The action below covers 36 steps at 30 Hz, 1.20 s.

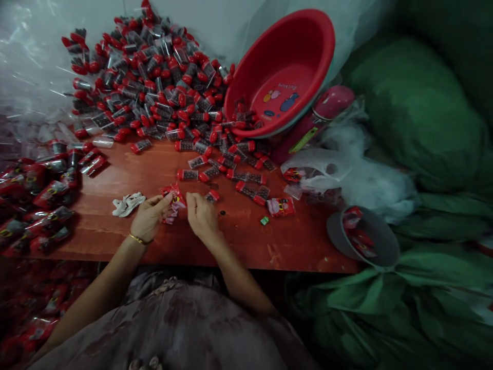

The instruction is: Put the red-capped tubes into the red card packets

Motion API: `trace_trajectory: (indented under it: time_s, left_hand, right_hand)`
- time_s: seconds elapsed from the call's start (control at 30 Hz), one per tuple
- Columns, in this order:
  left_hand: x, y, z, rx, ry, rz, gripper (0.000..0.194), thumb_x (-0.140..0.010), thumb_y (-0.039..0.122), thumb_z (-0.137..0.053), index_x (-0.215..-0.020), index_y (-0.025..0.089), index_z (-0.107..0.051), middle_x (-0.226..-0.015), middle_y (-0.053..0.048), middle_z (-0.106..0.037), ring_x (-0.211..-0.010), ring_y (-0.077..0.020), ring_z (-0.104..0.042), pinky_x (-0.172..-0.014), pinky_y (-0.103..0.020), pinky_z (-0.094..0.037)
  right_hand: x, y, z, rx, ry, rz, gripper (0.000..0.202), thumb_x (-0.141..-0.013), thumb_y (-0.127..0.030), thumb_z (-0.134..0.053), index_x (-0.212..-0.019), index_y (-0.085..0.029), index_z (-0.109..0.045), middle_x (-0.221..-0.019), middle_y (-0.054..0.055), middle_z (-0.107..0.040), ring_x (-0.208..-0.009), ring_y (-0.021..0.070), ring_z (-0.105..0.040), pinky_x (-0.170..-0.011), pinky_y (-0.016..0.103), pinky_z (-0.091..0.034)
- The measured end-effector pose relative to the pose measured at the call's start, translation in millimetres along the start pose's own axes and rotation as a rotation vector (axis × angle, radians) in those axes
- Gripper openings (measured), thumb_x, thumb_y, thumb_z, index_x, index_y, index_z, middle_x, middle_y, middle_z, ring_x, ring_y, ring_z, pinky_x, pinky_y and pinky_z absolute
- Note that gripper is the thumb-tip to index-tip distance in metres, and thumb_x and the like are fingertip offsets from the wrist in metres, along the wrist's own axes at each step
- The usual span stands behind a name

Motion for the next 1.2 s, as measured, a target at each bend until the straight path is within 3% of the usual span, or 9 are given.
trace_trajectory:
  time_s: [0.17, 0.27, 0.37, 0.53, 0.6, 0.73, 1.0, 1.2]
  left_hand:
    - [0.0, -1.4, -0.8, 0.072, 0.101, 0.062, 0.045, -0.035, 0.038, -0.087, -0.059, 0.013, -0.057, -0.053, 0.004, -0.059, -0.046, -0.0067, -0.054, -0.050, -0.020, -0.047]
    - [2.0, -7.4, -6.0, 0.132, 0.056, 0.161, 0.044, -0.040, 0.038, -0.086, -0.060, 0.015, -0.055, -0.054, 0.003, -0.060, -0.049, -0.0090, -0.057, -0.053, -0.022, -0.047]
    - [4.6, -10.9, -8.2, 0.164, 0.027, 0.220, 0.041, -0.045, 0.039, -0.085, -0.066, 0.015, -0.059, -0.058, 0.002, -0.063, -0.055, -0.0109, -0.060, -0.058, -0.023, -0.048]
    - [8.0, -12.6, -10.1, 0.177, 0.012, 0.224, 0.041, -0.046, 0.041, -0.084, -0.070, 0.016, -0.063, -0.061, 0.001, -0.064, -0.059, -0.0124, -0.062, -0.063, -0.025, -0.046]
    - [9.6, -13.1, -10.5, 0.163, 0.019, 0.220, 0.042, -0.045, 0.042, -0.084, -0.070, 0.016, -0.063, -0.061, 0.001, -0.064, -0.060, -0.0130, -0.062, -0.063, -0.025, -0.045]
    - [13.8, -13.4, -14.2, 0.122, -0.003, 0.212, 0.044, -0.042, 0.045, -0.084, -0.063, 0.015, -0.059, -0.059, -0.001, -0.064, -0.057, -0.0128, -0.061, -0.061, -0.025, -0.046]
    - [20.7, -8.6, -20.1, 0.032, -0.018, 0.112, 0.046, -0.039, 0.049, -0.083, -0.059, 0.013, -0.062, -0.057, 0.000, -0.063, -0.053, -0.0098, -0.056, -0.056, -0.022, -0.045]
    - [23.6, 2.0, -19.1, -0.134, -0.058, -0.093, 0.038, -0.053, 0.050, -0.077, -0.052, 0.014, -0.065, -0.047, 0.003, -0.054, -0.047, -0.0069, -0.045, -0.047, -0.020, -0.035]
  right_hand:
    - [1.1, 37.4, 20.8, 0.534, -0.042, -0.402, 0.053, -0.084, -0.062, -0.043, -0.094, -0.012, -0.057, -0.086, 0.017, -0.067, -0.082, 0.0288, -0.066, -0.068, 0.034, -0.043]
    - [5.0, 46.0, 24.3, 0.595, -0.090, -0.451, 0.057, -0.080, -0.064, -0.048, -0.101, -0.010, -0.054, -0.092, 0.019, -0.067, -0.086, 0.0307, -0.066, -0.069, 0.036, -0.044]
    - [11.4, 47.9, 23.0, 0.575, -0.123, -0.392, 0.047, -0.081, -0.056, -0.054, -0.098, -0.013, -0.056, -0.092, 0.018, -0.068, -0.090, 0.0306, -0.064, -0.074, 0.038, -0.044]
    - [26.3, 48.6, 21.9, 0.286, -0.034, -0.209, 0.022, -0.081, -0.030, -0.054, -0.099, -0.017, -0.055, -0.090, 0.009, -0.067, -0.086, 0.0237, -0.062, -0.076, 0.035, -0.045]
    - [34.9, 49.0, 25.2, 0.010, -0.004, -0.172, 0.023, -0.082, -0.034, -0.052, -0.099, -0.019, -0.055, -0.084, 0.004, -0.065, -0.071, 0.0180, -0.062, -0.067, 0.030, -0.047]
    - [52.3, 40.8, 31.8, -0.439, -0.075, -0.151, 0.026, -0.081, -0.041, -0.056, -0.095, -0.020, -0.058, -0.062, -0.005, -0.056, -0.044, 0.0092, -0.049, -0.048, 0.022, -0.044]
    - [60.7, 27.4, 39.3, -0.440, 0.020, -0.119, 0.020, -0.080, -0.036, -0.059, -0.091, -0.019, -0.064, -0.068, -0.002, -0.059, -0.050, 0.0082, -0.049, -0.048, 0.021, -0.045]
    - [56.5, 28.3, 29.3, -0.512, -0.068, -0.212, 0.023, -0.076, -0.038, -0.061, -0.085, -0.018, -0.064, -0.063, -0.002, -0.057, -0.048, 0.0087, -0.048, -0.042, 0.020, -0.044]
Point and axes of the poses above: each hand's wrist, its own x-axis away from the middle knuckle, its own z-axis out of the back of the hand, y = z × x, the point moved 6 cm from there along -x, towards the middle knuckle
